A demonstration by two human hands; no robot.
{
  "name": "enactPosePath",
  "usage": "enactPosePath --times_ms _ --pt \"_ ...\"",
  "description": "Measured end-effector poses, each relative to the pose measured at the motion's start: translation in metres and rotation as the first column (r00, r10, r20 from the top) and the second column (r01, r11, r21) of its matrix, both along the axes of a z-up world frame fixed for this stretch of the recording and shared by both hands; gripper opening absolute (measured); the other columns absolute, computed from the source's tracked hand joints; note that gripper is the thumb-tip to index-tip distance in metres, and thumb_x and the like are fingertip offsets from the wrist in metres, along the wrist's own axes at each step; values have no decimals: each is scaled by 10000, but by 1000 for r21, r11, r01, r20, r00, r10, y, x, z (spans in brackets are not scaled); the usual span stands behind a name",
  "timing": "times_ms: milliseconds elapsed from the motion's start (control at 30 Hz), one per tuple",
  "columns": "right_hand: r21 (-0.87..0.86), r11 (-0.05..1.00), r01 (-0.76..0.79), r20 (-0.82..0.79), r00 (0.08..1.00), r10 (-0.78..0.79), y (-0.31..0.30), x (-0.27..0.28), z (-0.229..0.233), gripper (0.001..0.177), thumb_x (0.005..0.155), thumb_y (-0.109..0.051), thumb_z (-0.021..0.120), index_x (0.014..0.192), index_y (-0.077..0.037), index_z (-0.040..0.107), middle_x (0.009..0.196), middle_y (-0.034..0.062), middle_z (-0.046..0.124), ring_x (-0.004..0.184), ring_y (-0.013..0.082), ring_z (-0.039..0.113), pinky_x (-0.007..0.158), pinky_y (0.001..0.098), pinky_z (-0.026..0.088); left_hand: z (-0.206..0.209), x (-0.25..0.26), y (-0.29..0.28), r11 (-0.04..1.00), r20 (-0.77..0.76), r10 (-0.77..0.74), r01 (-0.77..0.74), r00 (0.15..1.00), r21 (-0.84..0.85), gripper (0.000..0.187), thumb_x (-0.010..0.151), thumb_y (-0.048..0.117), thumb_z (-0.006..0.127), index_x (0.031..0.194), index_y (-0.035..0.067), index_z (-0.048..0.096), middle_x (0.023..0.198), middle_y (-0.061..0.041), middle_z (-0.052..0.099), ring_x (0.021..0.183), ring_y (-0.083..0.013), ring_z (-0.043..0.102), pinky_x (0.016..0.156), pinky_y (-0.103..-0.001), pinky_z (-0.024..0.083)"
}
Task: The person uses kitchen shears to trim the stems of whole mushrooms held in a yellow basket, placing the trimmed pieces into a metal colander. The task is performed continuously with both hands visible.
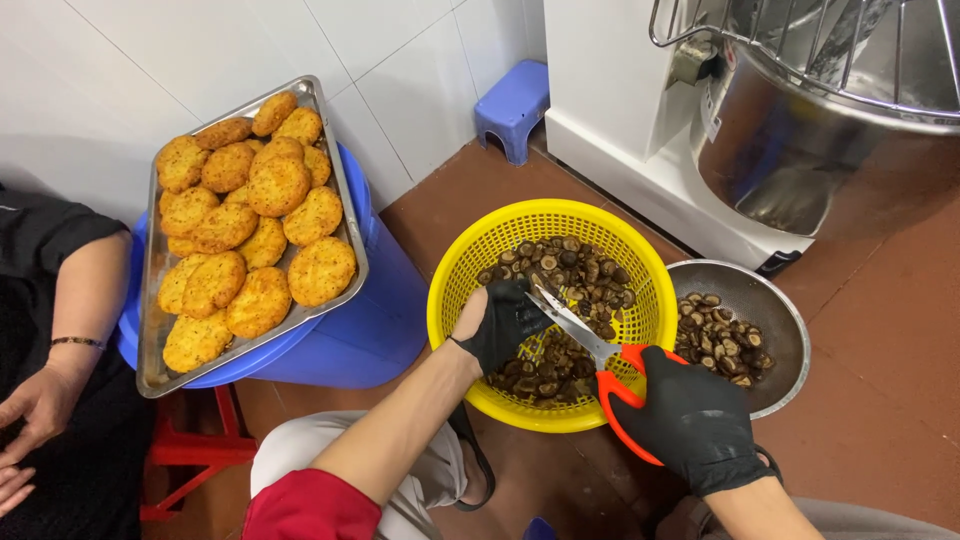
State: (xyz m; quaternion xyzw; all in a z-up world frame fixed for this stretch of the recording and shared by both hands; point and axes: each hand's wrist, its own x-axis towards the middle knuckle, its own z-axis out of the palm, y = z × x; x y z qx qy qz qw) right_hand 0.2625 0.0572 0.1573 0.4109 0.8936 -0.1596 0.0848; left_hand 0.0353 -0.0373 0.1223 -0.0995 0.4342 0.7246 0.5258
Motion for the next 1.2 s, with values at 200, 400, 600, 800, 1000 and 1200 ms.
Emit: enactPosePath --times_ms 200,400,600,800,1000,1200 --pt "101 995 -18 -88 996 27 6 10 -10 572 782 -733 582 1172 -329 688 911 38 788 846 380 748 759 504 585 20 4 4 985 -201 -53 18 978 -174 341 902 22 661 1237 -13 713 991 -205 746 827 -277 725 849 -418 651" --pt "32 999 14 27 1000 -15 6 7 -4 586 813 -734 533 1207 -312 631 956 8 777 870 363 747 773 493 587 22 9 2 990 -172 18 -41 985 -133 229 922 6 620 1110 -106 687 971 -291 731 889 -370 737 860 -492 653" --pt "107 994 -20 18 1000 18 1 7 -27 565 850 -706 516 1200 -274 618 913 3 782 855 316 765 726 497 587 31 15 0 983 -247 -26 -20 969 -185 205 897 10 593 983 -157 676 869 -298 717 766 -396 729 757 -475 674" --pt "64 998 -30 55 998 26 -7 5 -48 562 885 -698 482 1154 -211 560 876 42 752 824 359 739 713 519 573 35 17 -1 966 -216 -48 -10 975 -258 194 917 30 616 979 -131 705 909 -276 740 763 -376 739 740 -460 670" --pt "296 945 -135 -141 973 183 -7 8 -83 582 864 -769 540 1054 -224 619 629 49 711 558 392 681 544 524 536 26 13 -2 954 -167 -8 -43 986 -297 195 874 1 619 990 -143 681 883 -290 732 738 -387 737 699 -456 670" --pt "13 998 -58 -70 996 59 -1 2 -56 666 886 -763 469 1048 -136 624 809 160 755 795 462 710 701 549 532 11 8 -3 937 -198 -52 -20 979 -348 200 828 28 701 923 -144 734 855 -251 753 720 -345 748 695 -404 667"
